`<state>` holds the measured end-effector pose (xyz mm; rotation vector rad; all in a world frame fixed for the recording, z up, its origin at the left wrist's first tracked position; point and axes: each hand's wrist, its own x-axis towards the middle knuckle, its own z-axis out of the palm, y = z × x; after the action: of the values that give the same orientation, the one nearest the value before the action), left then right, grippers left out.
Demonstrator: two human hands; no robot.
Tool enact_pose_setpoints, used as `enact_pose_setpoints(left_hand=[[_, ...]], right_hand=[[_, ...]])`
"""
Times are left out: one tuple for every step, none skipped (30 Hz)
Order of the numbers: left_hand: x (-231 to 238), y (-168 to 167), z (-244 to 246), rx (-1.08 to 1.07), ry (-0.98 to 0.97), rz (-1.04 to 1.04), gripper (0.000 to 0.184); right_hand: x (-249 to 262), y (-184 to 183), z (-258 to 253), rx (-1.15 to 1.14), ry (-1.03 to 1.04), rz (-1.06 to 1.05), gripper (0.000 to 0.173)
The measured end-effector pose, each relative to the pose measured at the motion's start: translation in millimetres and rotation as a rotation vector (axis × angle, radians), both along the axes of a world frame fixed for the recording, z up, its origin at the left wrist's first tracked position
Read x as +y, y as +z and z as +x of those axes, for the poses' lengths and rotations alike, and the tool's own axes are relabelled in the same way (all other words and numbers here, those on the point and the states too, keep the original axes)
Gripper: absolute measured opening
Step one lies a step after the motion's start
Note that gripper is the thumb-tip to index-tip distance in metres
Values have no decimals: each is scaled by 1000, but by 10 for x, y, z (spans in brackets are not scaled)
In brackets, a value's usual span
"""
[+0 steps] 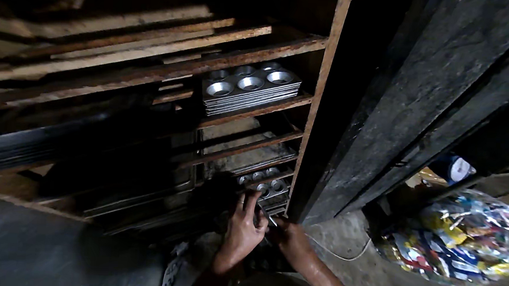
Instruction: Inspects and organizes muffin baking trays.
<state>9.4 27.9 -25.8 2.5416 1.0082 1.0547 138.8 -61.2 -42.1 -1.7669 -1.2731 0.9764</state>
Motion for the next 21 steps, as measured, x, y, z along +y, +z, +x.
enact_pose_setpoints(left_hand=[[-14,-5,10,4,-5,-5,44],[-26,-8,18,7,-9,-7,45],[-36,-13,27,14,-10,-9,45],[-47,-13,35,22,-9,-12,46],[-55,-6,41,33,-7,-20,47],[-52,8,42,43,3,-38,48],[-36,35,27,51,18,-81,48],[11,63,-9,44,38,-138,45],[107,32,-63,17,56,-149,44],[196,-24,-117,-28,51,-148,44],[246,-72,-149,-83,19,-157,44],[248,-105,-162,-134,-22,-182,42],[219,-127,-157,-178,-54,-174,38],[185,-140,-141,-209,-73,-150,35],[166,-142,-126,-218,-90,-134,35],[160,-131,-114,-208,-108,-136,39],[164,-115,-107,-187,-128,-148,47],[175,-98,-104,-167,-140,-155,54],[186,-84,-104,-149,-142,-150,59],[192,-72,-107,-128,-134,-146,61],[192,-65,-105,-108,-116,-136,61]], right_hand=[[2,-11,-6,0,1,-6,30],[3,-15,-12,0,-1,-10,30],[3,-12,-17,-1,-2,-14,30],[2,-5,-24,-5,-1,-21,30],[-1,3,-32,-9,-1,-28,30],[-4,3,-35,-13,-2,-34,31],[-11,-5,-34,-9,-5,-37,31],[-29,-26,-25,3,-14,-28,31],[-48,-41,-7,23,-30,-18,31],[-64,-51,21,52,-51,-12,32],[-75,-58,53,87,-75,-1,31],[-78,-66,75,122,-95,14,30],[-74,-76,83,143,-105,25,29],[-67,-71,79,152,-104,29,28],[-61,-61,72,150,-97,27,28],[-60,-49,73,144,-90,21,29],[-65,-43,77,142,-87,21,29],[-66,-45,80,148,-87,28,28],[-65,-53,78,159,-88,43,27],[-66,-64,73,164,-88,54,26],[-69,-69,70,157,-83,57,26]])
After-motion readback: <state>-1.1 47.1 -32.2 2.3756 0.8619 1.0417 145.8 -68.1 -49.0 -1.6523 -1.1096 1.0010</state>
